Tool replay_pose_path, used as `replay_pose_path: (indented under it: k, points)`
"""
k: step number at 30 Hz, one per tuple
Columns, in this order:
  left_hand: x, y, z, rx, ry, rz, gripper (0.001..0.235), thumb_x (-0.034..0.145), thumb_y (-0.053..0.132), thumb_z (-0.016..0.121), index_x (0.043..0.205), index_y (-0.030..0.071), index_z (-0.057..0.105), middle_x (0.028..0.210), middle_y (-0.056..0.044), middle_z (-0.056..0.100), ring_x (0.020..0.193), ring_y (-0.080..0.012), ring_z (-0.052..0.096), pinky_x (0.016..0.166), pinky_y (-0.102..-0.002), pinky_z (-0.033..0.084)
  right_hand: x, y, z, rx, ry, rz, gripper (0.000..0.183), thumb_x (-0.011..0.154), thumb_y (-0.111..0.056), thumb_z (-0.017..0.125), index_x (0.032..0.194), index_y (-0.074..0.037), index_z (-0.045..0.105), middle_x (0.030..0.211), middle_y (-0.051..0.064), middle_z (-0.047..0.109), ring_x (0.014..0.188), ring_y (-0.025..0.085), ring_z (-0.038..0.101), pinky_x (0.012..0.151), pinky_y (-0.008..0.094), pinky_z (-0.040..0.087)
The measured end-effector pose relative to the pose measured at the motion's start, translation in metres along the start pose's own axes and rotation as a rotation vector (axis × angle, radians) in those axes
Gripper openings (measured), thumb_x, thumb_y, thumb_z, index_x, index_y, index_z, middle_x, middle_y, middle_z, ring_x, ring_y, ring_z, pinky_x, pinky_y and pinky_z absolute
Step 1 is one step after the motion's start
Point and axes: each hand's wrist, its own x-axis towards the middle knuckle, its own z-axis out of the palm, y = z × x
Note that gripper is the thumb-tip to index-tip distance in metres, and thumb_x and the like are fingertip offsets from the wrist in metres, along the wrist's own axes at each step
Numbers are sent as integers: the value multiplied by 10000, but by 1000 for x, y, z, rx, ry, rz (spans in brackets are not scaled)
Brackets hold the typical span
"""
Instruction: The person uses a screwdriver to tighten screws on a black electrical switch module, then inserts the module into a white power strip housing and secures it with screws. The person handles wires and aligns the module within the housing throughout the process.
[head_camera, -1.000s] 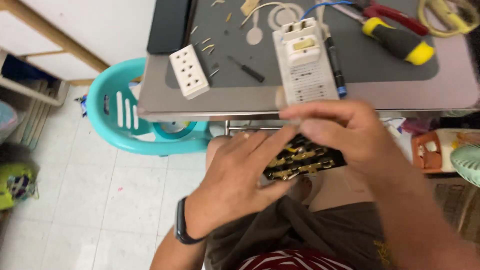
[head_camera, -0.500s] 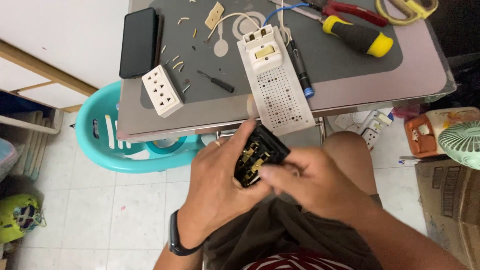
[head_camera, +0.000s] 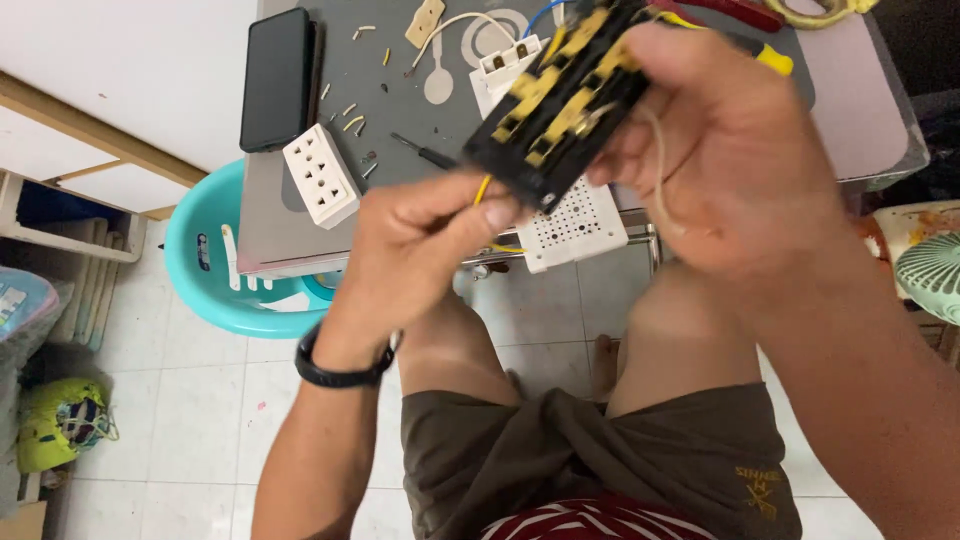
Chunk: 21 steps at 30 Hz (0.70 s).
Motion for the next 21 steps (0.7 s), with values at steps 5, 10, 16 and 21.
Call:
replay_pose_path:
  k: [5,10,16,21]
  points:
    - [20,-7,-15,281,-128,1,299,974,237,586,732,60,594,723,-16,496,750,-125,436,635,-267,371,12,3,-27,-40,93,-19,180,825,-238,601,892,-71,616,688,10,593,552,125,558,517,290,496]
    - [31,-22,-18,295,-99,-100,387,992,210,632,647,101,492,592,37,309,586,-82,252,511,-251,227,12,1,-32,-41,187,-17,268,768,-263,665,953,-72,635,809,31,649,628,145,634,502,254,494]
    - [39,-36,-13,353,-33,-52,293,993,161,632,722,66,575,614,46,372,604,-76,299,521,-242,262,18,4,-51,-12,296,-1,238,769,-256,680,947,-106,634,858,9,660,724,131,667,590,262,517]
    - [44,-45,-11,527,-69,171,393,1027,143,586,684,66,412,615,-3,293,606,-146,234,546,-292,225,21,14,-75,27,265,28,148,798,-266,635,866,-136,621,681,-50,563,528,81,465,542,262,415]
